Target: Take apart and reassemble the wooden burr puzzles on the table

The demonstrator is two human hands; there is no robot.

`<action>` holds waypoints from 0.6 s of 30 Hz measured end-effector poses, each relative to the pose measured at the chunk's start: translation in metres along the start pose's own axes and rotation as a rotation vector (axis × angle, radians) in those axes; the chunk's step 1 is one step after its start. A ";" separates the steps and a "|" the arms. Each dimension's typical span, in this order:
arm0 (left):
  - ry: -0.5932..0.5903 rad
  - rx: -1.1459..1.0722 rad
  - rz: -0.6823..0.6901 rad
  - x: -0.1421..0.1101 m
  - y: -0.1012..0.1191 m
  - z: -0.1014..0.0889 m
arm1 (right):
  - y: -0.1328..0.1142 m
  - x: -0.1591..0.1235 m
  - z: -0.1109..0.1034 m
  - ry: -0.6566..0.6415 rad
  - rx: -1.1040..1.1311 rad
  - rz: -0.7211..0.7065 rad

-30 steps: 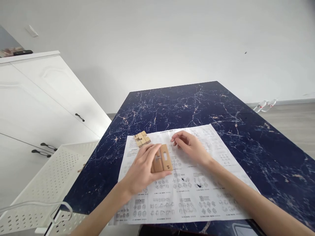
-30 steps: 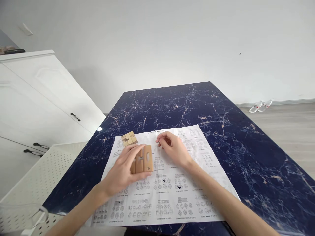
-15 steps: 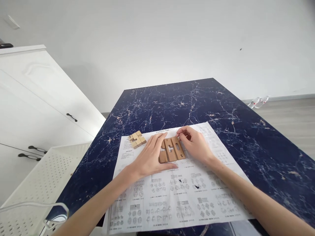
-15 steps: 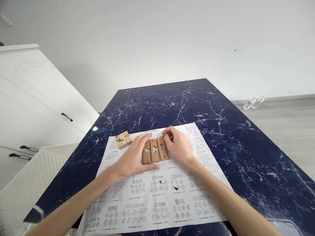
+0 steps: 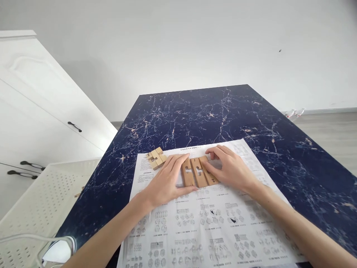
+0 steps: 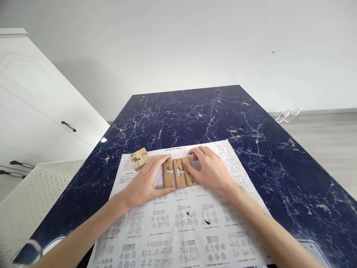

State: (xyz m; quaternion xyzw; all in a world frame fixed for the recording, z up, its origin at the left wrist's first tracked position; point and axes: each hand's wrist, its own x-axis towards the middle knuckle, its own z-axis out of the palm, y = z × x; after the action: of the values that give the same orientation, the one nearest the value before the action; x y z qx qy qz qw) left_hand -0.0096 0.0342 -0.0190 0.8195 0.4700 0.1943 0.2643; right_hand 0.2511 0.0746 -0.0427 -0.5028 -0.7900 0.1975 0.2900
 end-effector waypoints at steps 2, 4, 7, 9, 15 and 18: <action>0.060 -0.046 0.004 -0.002 0.001 0.002 | 0.001 0.000 -0.004 -0.044 -0.011 -0.012; 0.168 -0.152 -0.021 -0.003 0.003 0.003 | 0.001 0.001 -0.007 -0.085 0.008 -0.027; 0.265 -0.420 -0.135 -0.004 0.010 0.004 | 0.000 0.001 -0.009 -0.125 0.035 -0.036; 0.261 -0.554 -0.201 -0.004 0.014 0.003 | -0.002 0.001 -0.009 -0.139 0.044 -0.043; 0.261 -0.607 -0.136 -0.003 0.021 0.002 | -0.009 -0.001 -0.004 -0.157 0.111 -0.058; 0.232 -0.617 -0.112 -0.003 0.021 0.003 | -0.010 -0.002 -0.001 -0.149 0.149 -0.023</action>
State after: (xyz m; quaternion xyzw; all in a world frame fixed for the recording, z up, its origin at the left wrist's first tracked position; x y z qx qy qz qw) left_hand 0.0045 0.0216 -0.0087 0.6461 0.4603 0.4044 0.4551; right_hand 0.2455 0.0686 -0.0357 -0.4548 -0.7981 0.2890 0.2694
